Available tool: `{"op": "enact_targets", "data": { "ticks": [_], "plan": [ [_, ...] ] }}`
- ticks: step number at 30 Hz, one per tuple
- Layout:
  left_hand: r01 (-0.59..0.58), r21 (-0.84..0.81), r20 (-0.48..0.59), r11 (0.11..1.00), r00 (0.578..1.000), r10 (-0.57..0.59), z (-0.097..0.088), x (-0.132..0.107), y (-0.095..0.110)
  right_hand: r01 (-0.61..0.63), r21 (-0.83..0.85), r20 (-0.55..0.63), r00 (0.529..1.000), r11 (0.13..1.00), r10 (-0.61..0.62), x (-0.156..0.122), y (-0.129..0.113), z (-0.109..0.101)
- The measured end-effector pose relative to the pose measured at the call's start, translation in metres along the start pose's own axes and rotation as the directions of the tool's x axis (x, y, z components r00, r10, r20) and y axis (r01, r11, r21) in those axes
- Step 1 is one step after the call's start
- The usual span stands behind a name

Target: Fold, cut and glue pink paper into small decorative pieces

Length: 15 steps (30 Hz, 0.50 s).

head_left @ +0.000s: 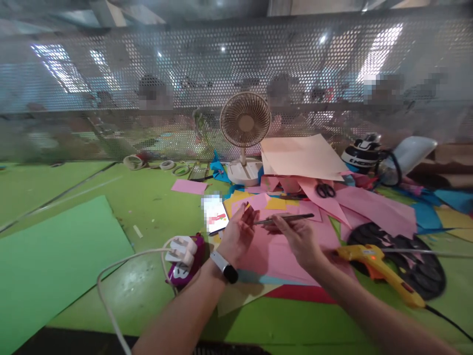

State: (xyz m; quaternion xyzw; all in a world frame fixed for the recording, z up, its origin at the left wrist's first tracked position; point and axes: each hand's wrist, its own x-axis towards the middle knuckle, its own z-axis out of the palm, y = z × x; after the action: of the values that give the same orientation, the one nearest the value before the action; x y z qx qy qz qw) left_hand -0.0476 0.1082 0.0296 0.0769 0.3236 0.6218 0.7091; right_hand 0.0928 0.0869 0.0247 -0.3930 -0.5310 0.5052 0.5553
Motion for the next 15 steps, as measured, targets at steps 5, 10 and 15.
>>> {"op": "enact_targets", "data": {
  "ticks": [5, 10, 15],
  "plan": [
    [0.030, -0.076, 0.072, 0.997, 0.997, -0.025, 0.0017, -0.0023, -0.0005, 0.063, -0.074, 0.063, 0.996, 0.995, -0.059, -0.0060, -0.0010, 0.0033],
    [0.034, -0.126, 0.077, 0.991, 0.997, -0.024, 0.0028, -0.0056, 0.0030, -0.048, 0.080, 0.007, 0.999, 0.996, 0.048, -0.0033, -0.0014, -0.0008],
    [0.033, -0.118, 0.088, 0.992, 0.996, -0.023, 0.0025, -0.0091, 0.0042, -0.164, 0.214, -0.004, 0.986, 0.963, 0.169, 0.0001, 0.0047, -0.0008]
  ]
}}
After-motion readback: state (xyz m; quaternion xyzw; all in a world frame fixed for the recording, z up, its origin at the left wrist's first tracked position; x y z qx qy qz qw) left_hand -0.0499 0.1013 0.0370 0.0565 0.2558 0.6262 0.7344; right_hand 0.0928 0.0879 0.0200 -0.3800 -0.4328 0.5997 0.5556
